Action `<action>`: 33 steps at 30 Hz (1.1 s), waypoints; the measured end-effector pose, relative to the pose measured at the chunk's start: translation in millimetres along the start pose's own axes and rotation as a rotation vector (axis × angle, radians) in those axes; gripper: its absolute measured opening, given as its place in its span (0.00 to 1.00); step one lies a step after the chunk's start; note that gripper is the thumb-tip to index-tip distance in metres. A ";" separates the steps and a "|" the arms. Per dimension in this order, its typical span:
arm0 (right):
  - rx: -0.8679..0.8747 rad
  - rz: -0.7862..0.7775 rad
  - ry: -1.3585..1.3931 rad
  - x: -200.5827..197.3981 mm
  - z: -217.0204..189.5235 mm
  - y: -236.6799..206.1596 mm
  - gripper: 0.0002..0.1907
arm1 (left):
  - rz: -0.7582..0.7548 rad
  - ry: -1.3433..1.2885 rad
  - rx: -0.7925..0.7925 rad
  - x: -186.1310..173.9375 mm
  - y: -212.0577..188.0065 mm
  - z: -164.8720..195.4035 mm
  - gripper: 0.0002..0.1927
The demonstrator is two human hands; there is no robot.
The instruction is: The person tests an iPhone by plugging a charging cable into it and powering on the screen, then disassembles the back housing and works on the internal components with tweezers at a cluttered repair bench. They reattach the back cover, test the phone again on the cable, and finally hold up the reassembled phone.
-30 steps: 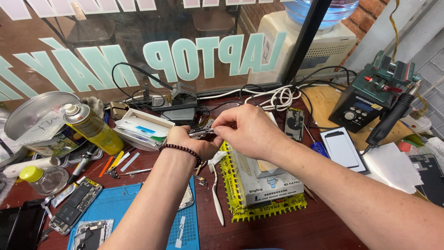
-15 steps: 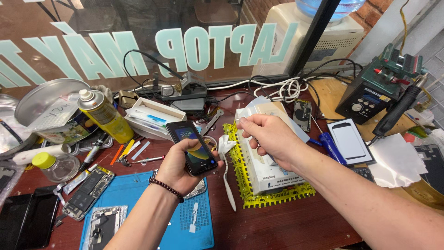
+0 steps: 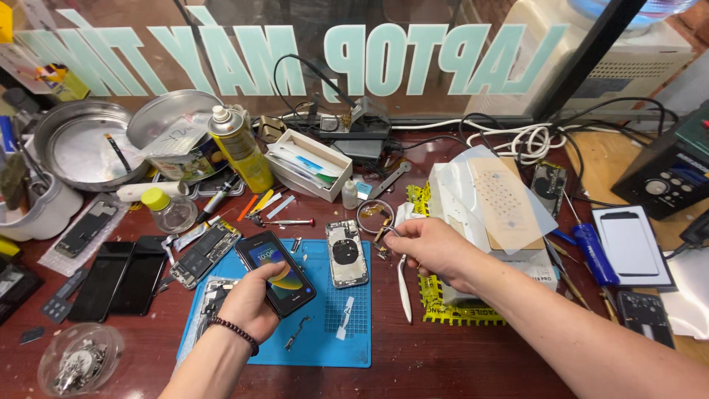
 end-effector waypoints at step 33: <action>-0.510 0.249 -0.283 58.1 -52.0 -26.3 0.18 | -0.379 -0.195 -0.028 84.0 -76.1 5.8 0.23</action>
Point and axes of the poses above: each hand's wrist, its own y-axis towards the middle knuckle, its own x-axis out of the palm, z = x × y, the point moved 10 cm from there along y, towards the middle knuckle, and after that the axes turned 6 degrees about z, right-handed, at the moved point
